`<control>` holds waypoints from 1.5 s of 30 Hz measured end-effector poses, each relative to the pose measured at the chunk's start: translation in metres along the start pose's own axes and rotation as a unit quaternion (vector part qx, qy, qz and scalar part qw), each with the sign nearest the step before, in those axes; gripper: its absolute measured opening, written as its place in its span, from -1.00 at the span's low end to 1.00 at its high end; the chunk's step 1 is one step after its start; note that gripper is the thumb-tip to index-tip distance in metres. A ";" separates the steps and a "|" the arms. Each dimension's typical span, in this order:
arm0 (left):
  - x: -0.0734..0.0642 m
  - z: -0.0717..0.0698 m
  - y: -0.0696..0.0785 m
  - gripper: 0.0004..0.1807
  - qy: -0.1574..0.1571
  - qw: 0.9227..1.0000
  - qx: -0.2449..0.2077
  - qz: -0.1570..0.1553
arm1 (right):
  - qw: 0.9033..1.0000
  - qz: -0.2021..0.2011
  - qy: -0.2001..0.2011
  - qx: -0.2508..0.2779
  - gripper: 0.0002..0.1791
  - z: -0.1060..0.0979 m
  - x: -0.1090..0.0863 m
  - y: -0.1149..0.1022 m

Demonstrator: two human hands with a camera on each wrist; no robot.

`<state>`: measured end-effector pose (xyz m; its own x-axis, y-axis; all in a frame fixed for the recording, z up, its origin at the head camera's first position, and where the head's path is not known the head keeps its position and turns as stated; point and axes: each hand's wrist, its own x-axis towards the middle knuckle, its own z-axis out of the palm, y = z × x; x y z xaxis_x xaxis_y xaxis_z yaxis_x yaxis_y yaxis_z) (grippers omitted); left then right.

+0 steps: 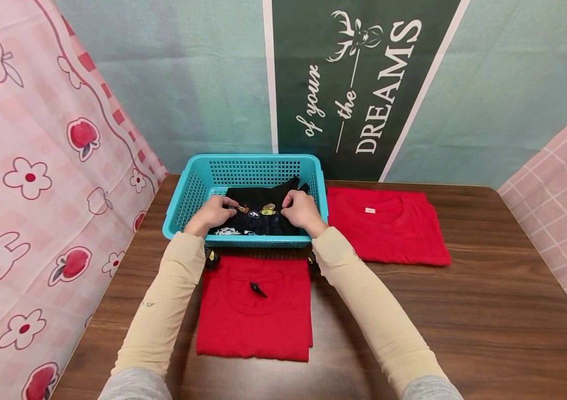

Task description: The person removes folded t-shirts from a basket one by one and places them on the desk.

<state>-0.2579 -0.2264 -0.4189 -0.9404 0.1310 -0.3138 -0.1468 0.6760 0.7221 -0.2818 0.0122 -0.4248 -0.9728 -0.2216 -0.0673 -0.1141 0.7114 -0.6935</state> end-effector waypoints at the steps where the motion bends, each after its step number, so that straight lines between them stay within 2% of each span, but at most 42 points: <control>1: 0.000 0.000 0.000 -0.58 0.004 1.000 -0.003 0.004 | 1.000 -0.002 -0.002 -0.004 -0.93 0.000 0.000 0.000; 4: -0.001 0.001 0.001 -0.56 0.010 1.000 -0.013 0.013 | 1.000 -0.004 -0.012 -0.002 -0.79 0.000 0.000 0.000; 8: -0.001 0.001 0.001 -0.49 -0.001 1.000 -0.024 0.013 | 0.999 -0.010 -0.034 0.008 -0.57 -0.001 0.001 0.000; 12: 0.001 0.000 0.000 -0.42 -0.019 0.999 -0.034 0.014 | 0.998 -0.031 -0.054 -0.006 -0.50 0.000 0.002 0.000; 15: 0.003 -0.001 -0.001 -0.42 -0.030 0.999 -0.037 0.016 | 0.997 -0.047 -0.057 -0.031 -0.54 0.001 0.002 0.000; 18: 0.003 -0.001 0.000 -0.45 -0.034 0.999 -0.028 0.016 | 0.997 -0.045 -0.048 -0.051 -0.61 0.001 0.002 0.000; 26: 0.004 0.002 -0.001 -0.61 0.004 1.000 -0.002 0.010 | 0.997 -0.036 -0.013 -0.061 -0.80 0.003 0.001 0.000; 32: 0.003 0.004 -0.002 -0.61 0.019 1.000 -0.003 0.014 | 0.996 -0.048 -0.021 -0.074 -0.95 0.003 0.001 0.001; 39: 0.003 0.002 -0.002 -0.45 0.004 1.000 -0.021 0.017 | 0.995 -0.066 -0.036 -0.071 -0.90 0.002 0.000 0.001; 45: 0.004 0.000 -0.001 -0.44 -0.004 0.999 -0.026 0.023 | 0.994 -0.079 -0.029 -0.067 -0.86 0.002 0.001 0.001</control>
<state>-0.2616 -0.2267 -0.4211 -0.9442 0.1668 -0.2841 -0.1191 0.6312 0.7664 -0.2827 0.0110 -0.4269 -0.9280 -0.3724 -0.0084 -0.2941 0.7463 -0.5971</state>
